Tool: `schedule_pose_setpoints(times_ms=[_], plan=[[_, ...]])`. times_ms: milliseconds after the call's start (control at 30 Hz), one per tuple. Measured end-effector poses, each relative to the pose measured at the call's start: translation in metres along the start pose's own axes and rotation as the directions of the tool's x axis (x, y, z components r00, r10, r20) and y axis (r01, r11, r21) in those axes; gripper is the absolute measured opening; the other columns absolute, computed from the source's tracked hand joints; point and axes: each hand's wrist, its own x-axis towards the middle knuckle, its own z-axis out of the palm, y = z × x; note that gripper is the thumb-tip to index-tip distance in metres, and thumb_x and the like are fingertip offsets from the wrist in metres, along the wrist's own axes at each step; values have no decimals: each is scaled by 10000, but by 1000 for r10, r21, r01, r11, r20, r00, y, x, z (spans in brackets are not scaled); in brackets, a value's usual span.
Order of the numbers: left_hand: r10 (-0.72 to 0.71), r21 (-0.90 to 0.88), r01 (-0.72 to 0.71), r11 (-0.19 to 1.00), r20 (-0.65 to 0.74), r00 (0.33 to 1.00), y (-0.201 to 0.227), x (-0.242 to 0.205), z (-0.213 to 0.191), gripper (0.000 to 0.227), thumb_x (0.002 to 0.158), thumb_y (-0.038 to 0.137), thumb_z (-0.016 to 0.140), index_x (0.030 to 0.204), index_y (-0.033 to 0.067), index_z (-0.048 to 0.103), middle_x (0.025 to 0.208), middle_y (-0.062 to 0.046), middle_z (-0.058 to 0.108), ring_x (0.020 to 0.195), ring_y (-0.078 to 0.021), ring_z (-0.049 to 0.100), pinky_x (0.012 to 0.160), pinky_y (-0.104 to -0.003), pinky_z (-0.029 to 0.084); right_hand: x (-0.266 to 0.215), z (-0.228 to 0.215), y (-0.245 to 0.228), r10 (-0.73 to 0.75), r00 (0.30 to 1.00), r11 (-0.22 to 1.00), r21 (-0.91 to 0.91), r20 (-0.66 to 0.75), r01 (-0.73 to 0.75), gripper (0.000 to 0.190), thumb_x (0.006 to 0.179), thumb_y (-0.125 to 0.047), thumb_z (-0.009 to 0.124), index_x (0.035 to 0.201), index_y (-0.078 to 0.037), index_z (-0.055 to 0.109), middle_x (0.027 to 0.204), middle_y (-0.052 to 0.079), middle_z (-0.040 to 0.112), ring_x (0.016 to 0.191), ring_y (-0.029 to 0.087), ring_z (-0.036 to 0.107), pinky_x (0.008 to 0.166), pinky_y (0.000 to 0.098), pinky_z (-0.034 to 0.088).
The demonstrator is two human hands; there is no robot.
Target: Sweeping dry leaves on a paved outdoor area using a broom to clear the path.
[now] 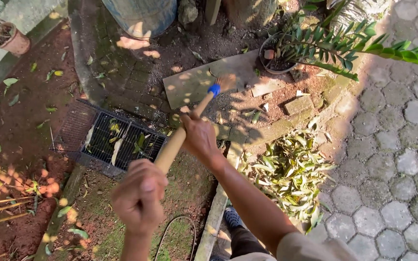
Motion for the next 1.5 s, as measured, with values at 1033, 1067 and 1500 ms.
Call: schedule_pose_setpoints(times_ms=[1033,1067,1500], plan=[[-108,-149,165,975,332,937,52,-39,70,293,989,133,533,699,144,573,588,45,526,615,-126,515,669,-287,488,-129,-9,91,202,970,974,136,-138,-183,250,859,-107,795,1084,-51,702,1018,146,760,653,269,747,514,389,644],[-124,-115,175,978,355,927,66,-34,65,339,936,37,484,615,132,537,510,28,477,548,-130,508,628,-287,471,-147,-22,85,204,963,976,108,-178,-187,242,858,-76,794,1071,-28,691,967,184,772,622,292,751,493,382,645],[106,-141,-54,989,389,915,89,-80,88,464,1110,272,359,730,94,558,518,19,413,418,-115,411,750,-363,537,-155,7,131,142,970,988,88,-199,-126,177,946,-165,676,1093,-66,663,954,101,692,553,234,647,371,348,482]])
